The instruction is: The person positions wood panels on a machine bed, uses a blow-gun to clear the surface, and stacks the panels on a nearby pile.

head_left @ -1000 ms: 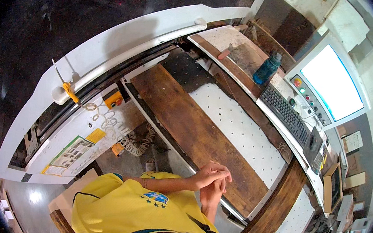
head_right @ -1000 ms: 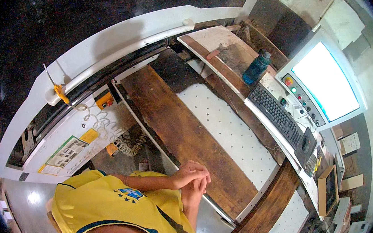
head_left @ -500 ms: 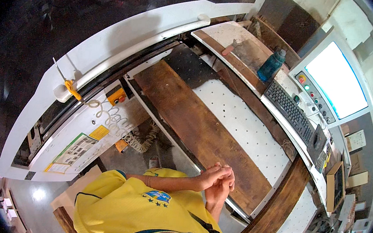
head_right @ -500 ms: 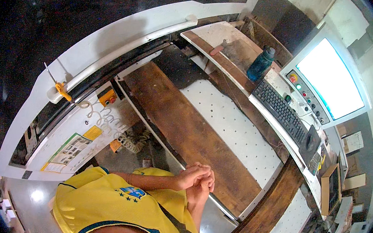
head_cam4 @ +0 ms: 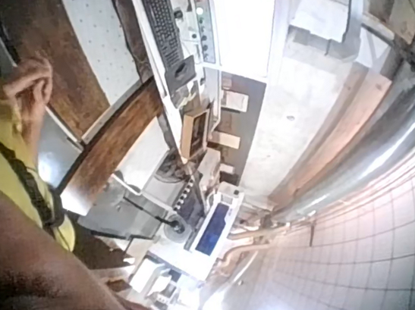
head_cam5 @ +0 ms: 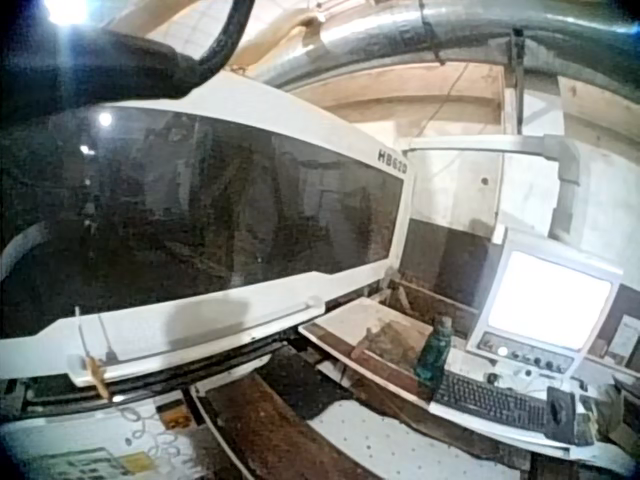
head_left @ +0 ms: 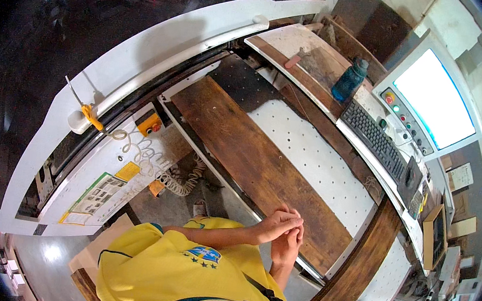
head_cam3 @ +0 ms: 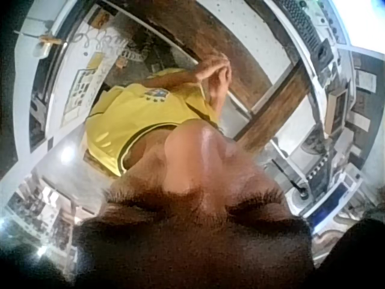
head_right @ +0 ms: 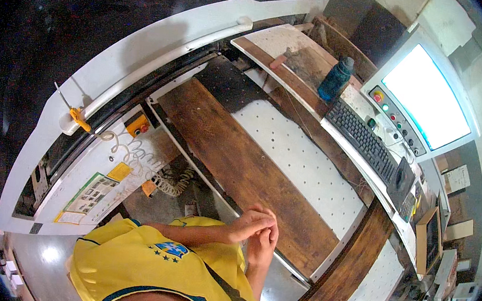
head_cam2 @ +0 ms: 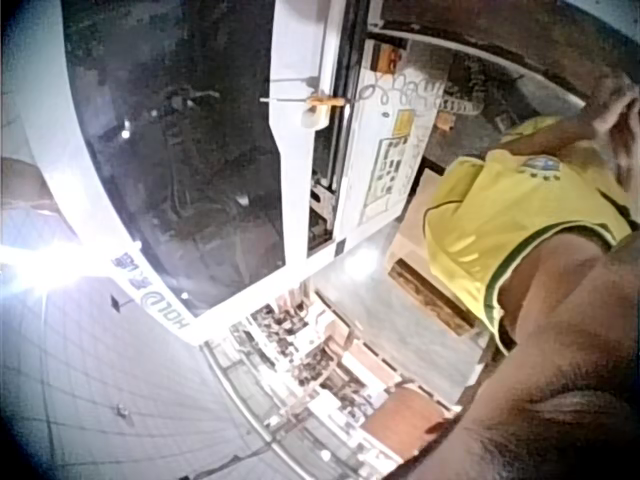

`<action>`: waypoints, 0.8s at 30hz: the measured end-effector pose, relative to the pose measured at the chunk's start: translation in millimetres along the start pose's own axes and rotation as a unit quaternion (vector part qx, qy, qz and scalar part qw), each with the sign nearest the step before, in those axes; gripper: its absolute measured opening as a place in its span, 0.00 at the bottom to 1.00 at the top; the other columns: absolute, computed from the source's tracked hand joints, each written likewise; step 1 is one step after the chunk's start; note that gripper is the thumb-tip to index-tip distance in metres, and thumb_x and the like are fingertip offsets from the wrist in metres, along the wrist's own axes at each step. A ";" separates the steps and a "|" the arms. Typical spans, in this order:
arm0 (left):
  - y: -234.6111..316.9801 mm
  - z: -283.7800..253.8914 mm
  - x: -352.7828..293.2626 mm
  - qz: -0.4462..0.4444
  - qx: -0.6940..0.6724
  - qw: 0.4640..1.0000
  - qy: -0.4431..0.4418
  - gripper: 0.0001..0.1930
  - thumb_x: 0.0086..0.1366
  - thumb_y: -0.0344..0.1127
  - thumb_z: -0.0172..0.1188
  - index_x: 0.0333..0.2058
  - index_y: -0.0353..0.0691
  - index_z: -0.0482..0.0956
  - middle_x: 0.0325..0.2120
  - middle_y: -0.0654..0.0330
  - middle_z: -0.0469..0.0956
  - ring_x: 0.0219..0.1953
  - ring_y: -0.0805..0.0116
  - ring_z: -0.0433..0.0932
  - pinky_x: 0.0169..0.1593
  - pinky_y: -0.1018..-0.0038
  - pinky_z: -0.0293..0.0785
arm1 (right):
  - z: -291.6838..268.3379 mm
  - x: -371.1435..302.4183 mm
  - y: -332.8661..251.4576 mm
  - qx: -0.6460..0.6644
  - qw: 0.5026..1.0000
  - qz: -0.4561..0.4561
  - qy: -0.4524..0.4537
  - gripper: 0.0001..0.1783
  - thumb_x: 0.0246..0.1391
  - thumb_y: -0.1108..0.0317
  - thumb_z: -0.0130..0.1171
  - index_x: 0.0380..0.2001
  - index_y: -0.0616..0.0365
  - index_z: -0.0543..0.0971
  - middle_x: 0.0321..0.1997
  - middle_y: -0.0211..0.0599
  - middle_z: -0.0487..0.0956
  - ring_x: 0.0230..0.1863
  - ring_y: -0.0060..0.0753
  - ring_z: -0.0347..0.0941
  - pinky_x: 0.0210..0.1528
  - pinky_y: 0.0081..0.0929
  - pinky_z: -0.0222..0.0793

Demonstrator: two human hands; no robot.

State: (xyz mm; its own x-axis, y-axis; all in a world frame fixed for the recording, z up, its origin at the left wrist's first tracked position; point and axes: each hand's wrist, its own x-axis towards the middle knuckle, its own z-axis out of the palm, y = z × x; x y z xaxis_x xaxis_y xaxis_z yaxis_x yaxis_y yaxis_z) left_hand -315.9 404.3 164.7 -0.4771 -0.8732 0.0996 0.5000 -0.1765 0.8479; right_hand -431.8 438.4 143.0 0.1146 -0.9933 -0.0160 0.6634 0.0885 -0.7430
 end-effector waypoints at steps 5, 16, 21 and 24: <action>-9.0 -24.7 2.2 0.044 0.140 0.987 0.068 0.17 0.75 0.42 0.61 0.51 0.36 0.72 0.38 0.63 0.79 0.40 0.76 0.79 0.44 0.75 0.77 | 3.2 3.7 -27.2 -0.002 0.984 -0.165 0.068 0.32 0.70 0.49 0.54 0.69 0.53 0.67 0.72 0.41 0.68 0.66 0.37 0.72 0.62 0.36 0.75; -35.1 -24.8 -14.6 -0.002 0.159 0.982 -0.104 0.15 0.72 0.46 0.62 0.40 0.39 0.82 0.36 0.54 0.83 0.42 0.66 0.82 0.46 0.66 0.75 | 32.9 -6.0 -16.5 0.324 0.945 -0.034 -0.017 0.26 0.71 0.50 0.50 0.61 0.58 0.71 0.50 0.40 0.77 0.35 0.34 0.72 0.37 0.33 0.72; 2.0 -25.1 -14.7 -0.103 0.258 0.949 -0.148 0.11 0.72 0.39 0.62 0.44 0.37 0.80 0.44 0.52 0.86 0.53 0.66 0.83 0.58 0.69 0.76 | 33.1 -3.2 -18.4 0.386 0.922 -0.019 -0.021 0.23 0.72 0.52 0.49 0.58 0.57 0.72 0.42 0.37 0.78 0.28 0.29 0.71 0.38 0.32 0.73; -10.7 -23.3 -18.6 -0.015 0.254 0.958 -0.132 0.09 0.73 0.37 0.61 0.44 0.38 0.79 0.41 0.53 0.86 0.48 0.66 0.85 0.53 0.69 0.78 | 32.4 -4.0 -18.9 0.392 0.919 -0.016 -0.035 0.22 0.72 0.53 0.48 0.57 0.58 0.73 0.39 0.34 0.78 0.26 0.27 0.70 0.38 0.33 0.74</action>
State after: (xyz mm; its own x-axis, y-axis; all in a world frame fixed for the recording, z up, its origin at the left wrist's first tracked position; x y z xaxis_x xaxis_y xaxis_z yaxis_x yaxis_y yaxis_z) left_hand -295.5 411.9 141.6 -0.6860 -0.7136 0.1420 0.0980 0.1027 0.9899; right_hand -420.8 443.1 178.7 0.1155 -0.9914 0.0609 0.9930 0.1137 -0.0321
